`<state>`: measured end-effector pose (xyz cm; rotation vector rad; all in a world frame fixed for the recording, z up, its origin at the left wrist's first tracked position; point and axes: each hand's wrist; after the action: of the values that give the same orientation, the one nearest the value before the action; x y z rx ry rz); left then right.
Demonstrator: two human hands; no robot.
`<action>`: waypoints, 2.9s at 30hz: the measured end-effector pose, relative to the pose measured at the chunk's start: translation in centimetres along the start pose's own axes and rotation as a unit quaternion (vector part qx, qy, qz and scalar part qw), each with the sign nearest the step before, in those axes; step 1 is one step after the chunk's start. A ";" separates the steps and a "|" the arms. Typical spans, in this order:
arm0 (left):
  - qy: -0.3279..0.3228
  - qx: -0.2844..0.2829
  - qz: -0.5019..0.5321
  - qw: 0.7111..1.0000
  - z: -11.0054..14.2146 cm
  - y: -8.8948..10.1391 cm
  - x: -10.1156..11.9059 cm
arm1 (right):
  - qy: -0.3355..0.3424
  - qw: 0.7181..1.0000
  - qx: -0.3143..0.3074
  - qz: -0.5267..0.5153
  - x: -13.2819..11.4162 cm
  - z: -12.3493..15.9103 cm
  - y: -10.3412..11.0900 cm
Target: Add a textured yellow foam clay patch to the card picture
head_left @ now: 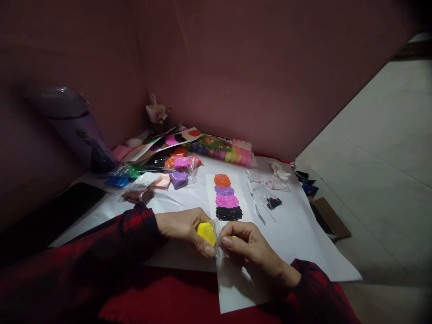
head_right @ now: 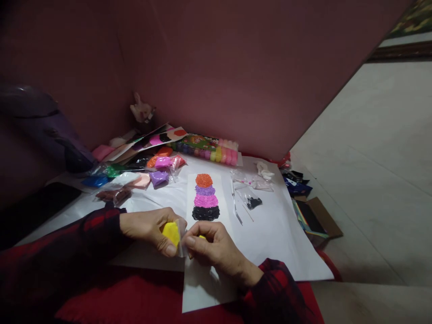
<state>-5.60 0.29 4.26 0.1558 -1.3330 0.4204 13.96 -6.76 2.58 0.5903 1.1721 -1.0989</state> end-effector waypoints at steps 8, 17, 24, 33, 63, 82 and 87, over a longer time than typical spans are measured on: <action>-0.004 0.001 -0.001 1.000 0.0 0.0 0.0 | 0.012 1.000 -0.011 -0.015 0.2 -0.1 0.1; 0.001 0.008 -0.006 1.000 0.0 0.1 -0.3 | 0.013 1.000 -0.016 -0.017 0.2 -0.1 0.1; 0.000 0.005 -0.020 1.000 0.0 0.0 0.0 | 0.025 0.999 -0.024 -0.020 0.5 -0.1 0.2; -0.010 0.031 -0.055 0.998 0.0 -0.7 -0.1 | 0.105 0.984 0.044 0.135 -0.3 0.0 -0.2; -0.215 0.274 -0.422 0.837 0.2 -4.7 0.0 | 0.376 0.811 0.246 0.375 1.0 0.8 -1.3; -0.265 0.394 -0.462 0.749 -1.0 -4.8 -1.1 | 0.355 0.724 0.382 0.450 1.2 -0.4 -3.1; -0.243 0.357 -0.512 0.742 -0.9 -4.3 -1.1 | 0.346 0.777 0.292 0.436 0.6 -0.3 -2.1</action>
<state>-3.32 -3.53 3.54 1.6673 -1.2986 -0.1104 11.93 -7.51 2.23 1.9330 0.9163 -0.3730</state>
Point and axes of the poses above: each hand's wrist, its own z-axis away from the middle knuckle, its own y-axis out of the back of the hand, x = y × z, and after that the axes turned 6 degrees about -y, right-handed
